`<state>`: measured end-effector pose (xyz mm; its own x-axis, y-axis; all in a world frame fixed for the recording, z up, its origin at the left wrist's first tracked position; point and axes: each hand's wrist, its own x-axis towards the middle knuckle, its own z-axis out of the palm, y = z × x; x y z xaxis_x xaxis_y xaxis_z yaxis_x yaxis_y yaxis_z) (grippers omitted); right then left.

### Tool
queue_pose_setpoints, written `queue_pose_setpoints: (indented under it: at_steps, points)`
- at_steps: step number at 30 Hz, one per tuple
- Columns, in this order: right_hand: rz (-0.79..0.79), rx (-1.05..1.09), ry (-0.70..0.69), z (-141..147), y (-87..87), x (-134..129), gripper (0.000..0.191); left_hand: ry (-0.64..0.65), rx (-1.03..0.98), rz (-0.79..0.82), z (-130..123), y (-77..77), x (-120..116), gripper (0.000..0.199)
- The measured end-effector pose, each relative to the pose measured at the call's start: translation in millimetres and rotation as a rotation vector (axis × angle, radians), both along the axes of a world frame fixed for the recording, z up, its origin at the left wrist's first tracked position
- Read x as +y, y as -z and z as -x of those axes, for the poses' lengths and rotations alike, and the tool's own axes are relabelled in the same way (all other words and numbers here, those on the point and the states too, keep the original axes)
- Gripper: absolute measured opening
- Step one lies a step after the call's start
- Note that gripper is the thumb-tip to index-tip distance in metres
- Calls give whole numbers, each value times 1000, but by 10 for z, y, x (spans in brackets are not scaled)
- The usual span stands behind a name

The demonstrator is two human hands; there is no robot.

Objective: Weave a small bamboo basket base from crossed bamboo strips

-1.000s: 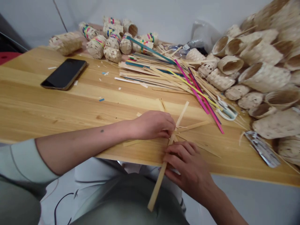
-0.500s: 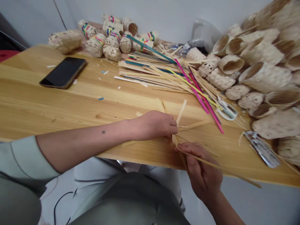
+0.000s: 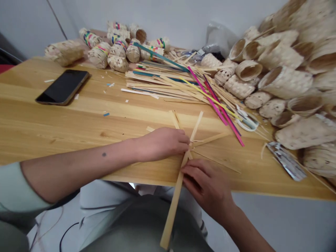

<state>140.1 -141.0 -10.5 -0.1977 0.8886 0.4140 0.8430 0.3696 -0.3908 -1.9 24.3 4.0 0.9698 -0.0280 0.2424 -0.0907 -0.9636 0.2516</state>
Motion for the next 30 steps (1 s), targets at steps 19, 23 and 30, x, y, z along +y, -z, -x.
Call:
queue_pose_setpoints:
  at_steps: [19,23,30]
  points:
    - [255,-196,392,-452,-138,461,12,-158,147,-345,159,56,-416,38]
    - [333,-98,407,-447,-203,508,11,-135,124,-351,154,62,-407,39]
    - [354,-44,444,-428,-203,520,10,-153,82,-338,148,47,-388,33]
